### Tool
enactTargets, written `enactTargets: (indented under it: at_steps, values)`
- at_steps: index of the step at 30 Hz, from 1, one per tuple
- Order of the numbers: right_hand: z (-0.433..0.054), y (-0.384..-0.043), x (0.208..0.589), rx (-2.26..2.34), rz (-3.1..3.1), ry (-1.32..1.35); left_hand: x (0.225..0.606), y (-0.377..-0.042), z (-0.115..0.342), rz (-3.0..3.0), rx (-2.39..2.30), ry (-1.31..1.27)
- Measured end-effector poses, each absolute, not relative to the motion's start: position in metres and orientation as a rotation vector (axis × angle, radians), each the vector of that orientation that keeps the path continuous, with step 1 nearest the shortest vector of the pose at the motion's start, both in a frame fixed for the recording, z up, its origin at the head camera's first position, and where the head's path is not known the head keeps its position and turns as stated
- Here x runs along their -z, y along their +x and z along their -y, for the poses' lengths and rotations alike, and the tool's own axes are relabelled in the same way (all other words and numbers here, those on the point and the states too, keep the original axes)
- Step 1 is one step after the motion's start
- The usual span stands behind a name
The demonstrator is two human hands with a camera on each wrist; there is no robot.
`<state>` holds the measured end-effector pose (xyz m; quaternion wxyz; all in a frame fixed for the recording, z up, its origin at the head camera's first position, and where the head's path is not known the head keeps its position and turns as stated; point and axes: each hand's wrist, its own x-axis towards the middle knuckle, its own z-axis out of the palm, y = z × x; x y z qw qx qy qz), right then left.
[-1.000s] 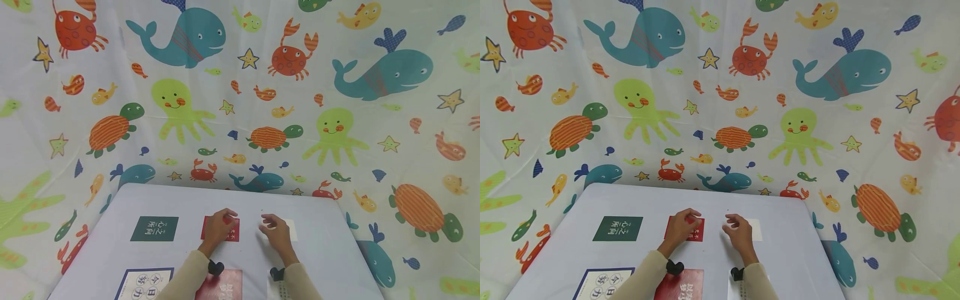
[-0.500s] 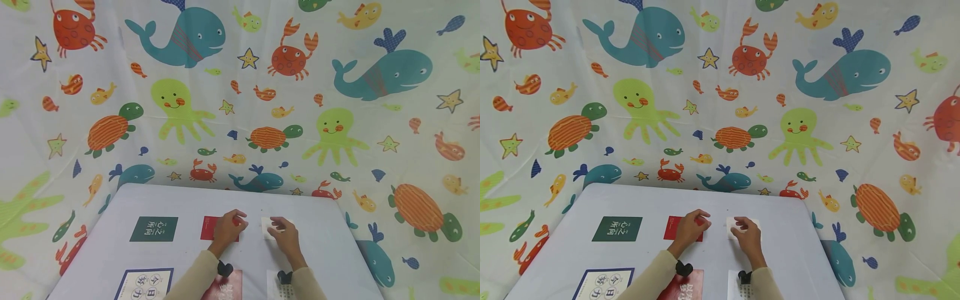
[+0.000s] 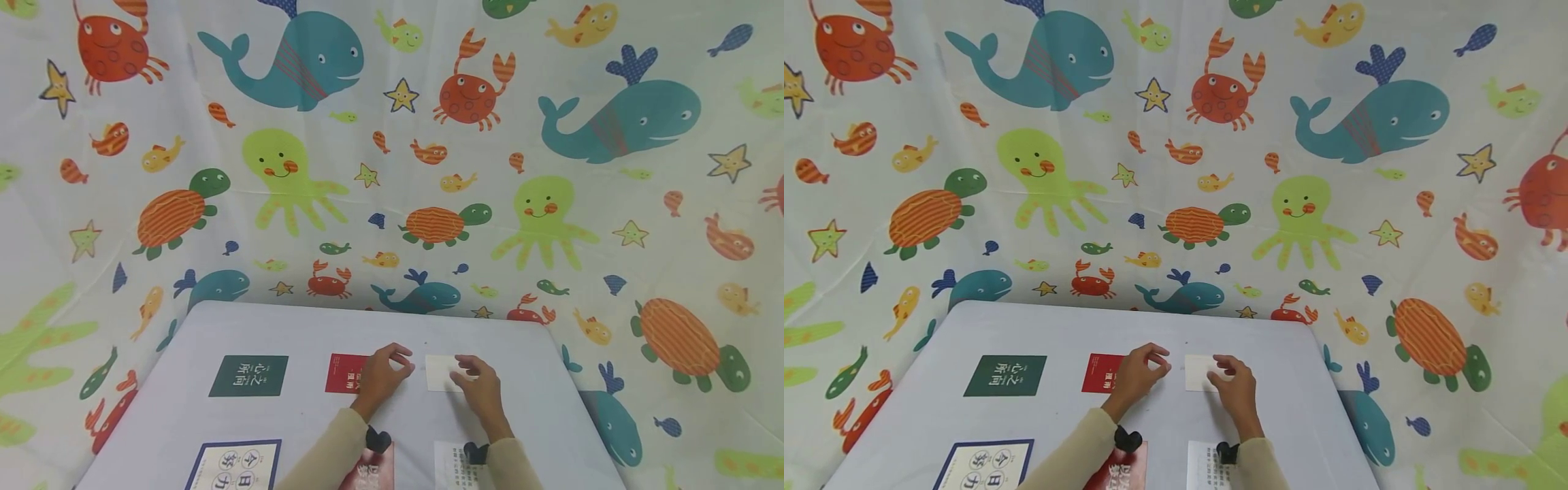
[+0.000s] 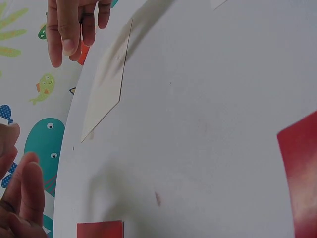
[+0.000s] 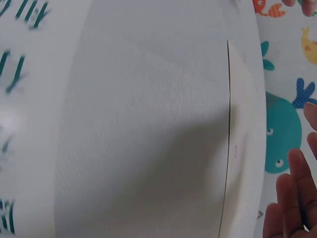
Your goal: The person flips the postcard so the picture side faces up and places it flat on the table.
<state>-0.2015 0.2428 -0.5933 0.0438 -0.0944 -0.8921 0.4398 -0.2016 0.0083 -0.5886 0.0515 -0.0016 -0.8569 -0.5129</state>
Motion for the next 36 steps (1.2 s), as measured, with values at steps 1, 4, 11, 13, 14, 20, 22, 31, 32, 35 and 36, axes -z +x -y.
enactTargets:
  at_steps: [1, 4, 11, 13, 14, 20, 22, 31, 32, 35, 36]
  values:
    - [-0.244, -0.202, 0.593, -1.343, 2.727, -0.294, 0.59, -0.202, -0.01, 2.613, 1.562, -0.003]
    - [-0.25, -0.202, 0.593, -1.353, 2.722, -0.304, 0.593, -0.203, -0.015, 2.618, 1.574, 0.007]
    - [-0.26, -0.199, 0.592, -1.36, 2.703, -0.331, 0.595, -0.201, -0.025, 2.631, 1.594, 0.022]
    - [-0.262, -0.198, 0.591, -1.368, 2.704, -0.335, 0.596, -0.201, -0.027, 2.633, 1.603, 0.024]
    - [-0.263, -0.198, 0.591, -1.367, 2.706, -0.332, 0.596, -0.201, -0.028, 2.629, 1.607, 0.024]
    - [-0.27, -0.196, 0.589, -1.381, 2.722, -0.397, 0.595, -0.2, -0.035, 2.633, 1.601, 0.035]
    - [-0.273, -0.197, 0.59, -1.384, 2.724, -0.42, 0.596, -0.201, -0.038, 2.641, 1.597, 0.04]
    - [-0.285, -0.2, 0.596, -1.403, 2.728, -0.43, 0.599, -0.204, -0.049, 2.639, 1.62, 0.052]
    - [-0.287, -0.2, 0.597, -1.404, 2.731, -0.438, 0.6, -0.205, -0.051, 2.641, 1.618, 0.059]
    - [-0.29, -0.201, 0.597, -1.405, 2.748, -0.465, 0.603, -0.205, -0.054, 2.639, 1.609, 0.062]
    - [-0.29, -0.201, 0.597, -1.407, 2.752, -0.48, 0.604, -0.204, -0.055, 2.637, 1.603, 0.052]
